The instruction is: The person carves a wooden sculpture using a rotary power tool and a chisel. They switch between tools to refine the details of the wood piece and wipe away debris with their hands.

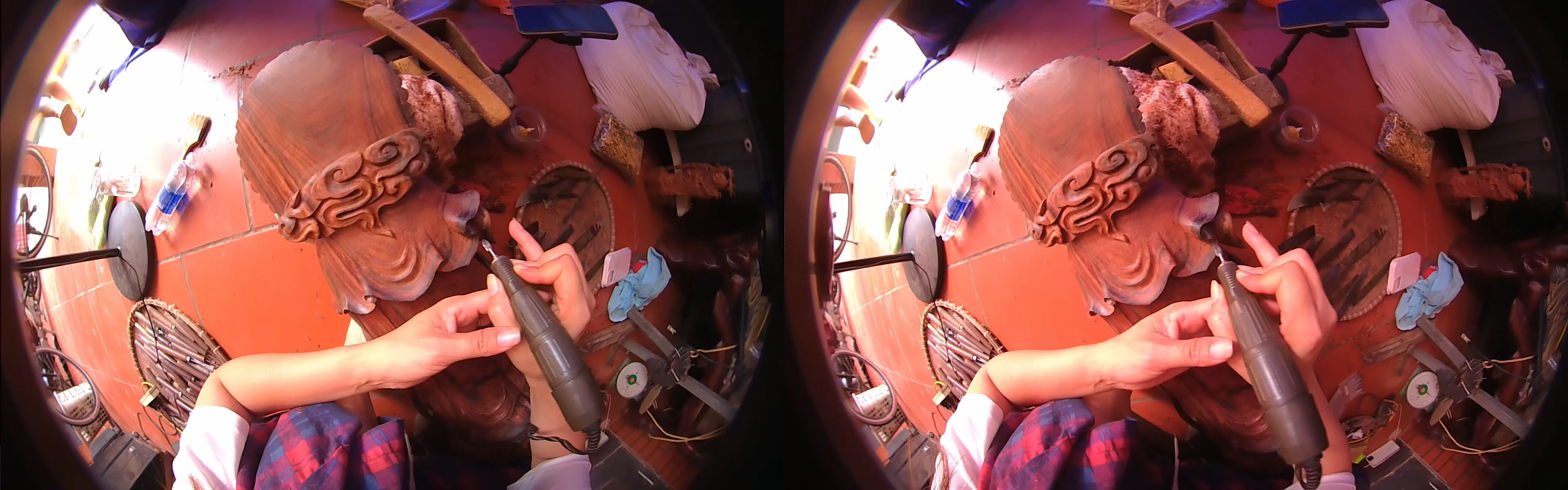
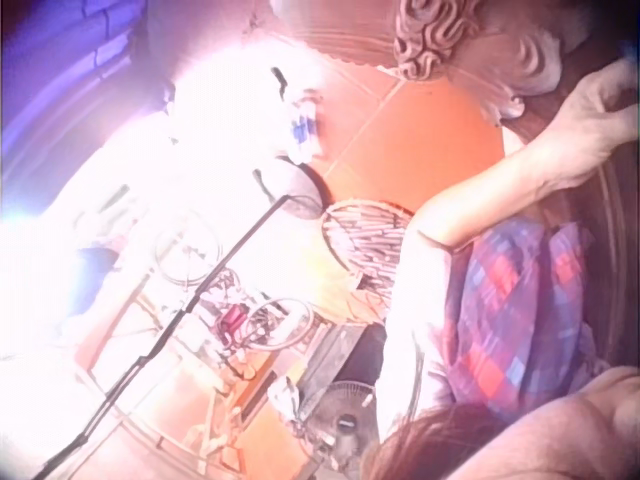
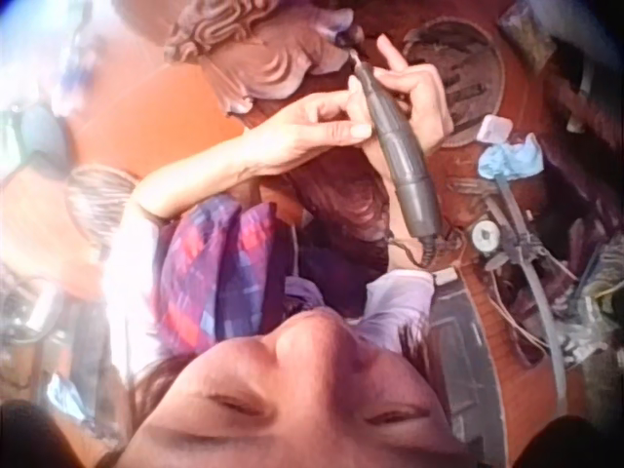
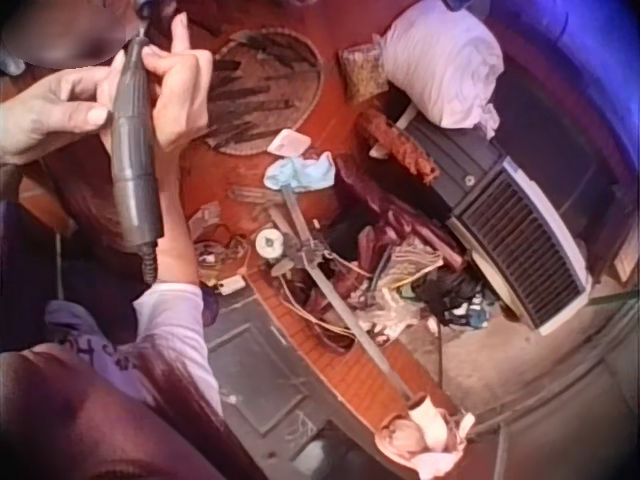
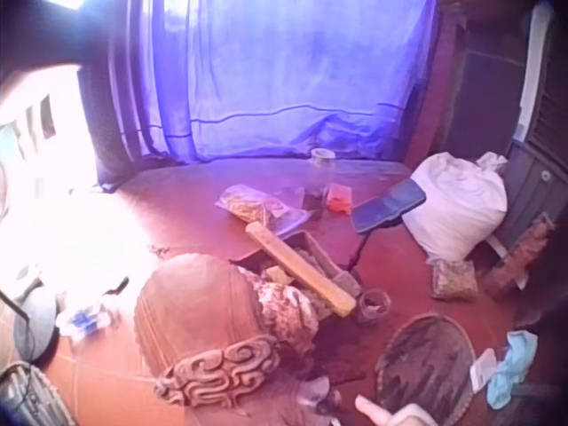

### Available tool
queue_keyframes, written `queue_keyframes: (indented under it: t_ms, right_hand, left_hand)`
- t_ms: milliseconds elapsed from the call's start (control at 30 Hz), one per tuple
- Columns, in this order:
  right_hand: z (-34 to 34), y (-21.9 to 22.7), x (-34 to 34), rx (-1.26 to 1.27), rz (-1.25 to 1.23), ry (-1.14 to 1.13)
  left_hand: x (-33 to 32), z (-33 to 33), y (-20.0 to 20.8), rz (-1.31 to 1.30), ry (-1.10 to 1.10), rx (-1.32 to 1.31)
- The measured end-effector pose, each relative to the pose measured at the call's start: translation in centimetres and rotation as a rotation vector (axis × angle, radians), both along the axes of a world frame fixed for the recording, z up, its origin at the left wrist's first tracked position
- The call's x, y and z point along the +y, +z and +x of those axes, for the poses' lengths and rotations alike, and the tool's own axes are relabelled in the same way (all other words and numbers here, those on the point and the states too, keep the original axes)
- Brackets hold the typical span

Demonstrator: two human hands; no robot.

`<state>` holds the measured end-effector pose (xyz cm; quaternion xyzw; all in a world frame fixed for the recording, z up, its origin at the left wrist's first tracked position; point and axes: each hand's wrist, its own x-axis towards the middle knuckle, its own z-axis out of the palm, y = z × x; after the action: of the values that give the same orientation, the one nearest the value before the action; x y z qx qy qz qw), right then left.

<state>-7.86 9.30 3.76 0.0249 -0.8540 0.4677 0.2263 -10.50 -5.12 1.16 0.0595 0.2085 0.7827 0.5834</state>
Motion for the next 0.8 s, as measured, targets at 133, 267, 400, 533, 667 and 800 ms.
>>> queue_keyframes:
  t_ms: [133, 267, 400, 533, 667, 800]
  right_hand:
    - [0.1, -0.7, 0.3, 0.003, -0.005, -0.025]
    - [-0.1, -1.4, 0.2, -0.013, -0.098, 0.003]
    - [-0.3, -2.1, 0.3, -0.024, -0.144, -0.017]
    - [-0.3, -2.0, 0.3, -0.035, -0.133, -0.016]
    - [-0.4, -2.0, 0.3, -0.044, -0.123, -0.001]
    - [-0.4, -2.0, 0.2, -0.056, -0.131, 0.006]
  left_hand:
    - [0.2, -0.1, -0.1, -0.036, 0.002, -0.035]
    - [0.2, 0.3, -1.0, -0.057, 0.03, -0.021]
    - [0.6, -0.2, -0.5, -0.004, 0.063, -0.008]
    - [0.6, -0.2, -0.8, 0.001, 0.057, -0.008]
    - [0.6, -0.3, -0.6, 0.019, 0.065, -0.024]
    - [0.6, -0.2, -0.9, 0.036, 0.075, -0.036]
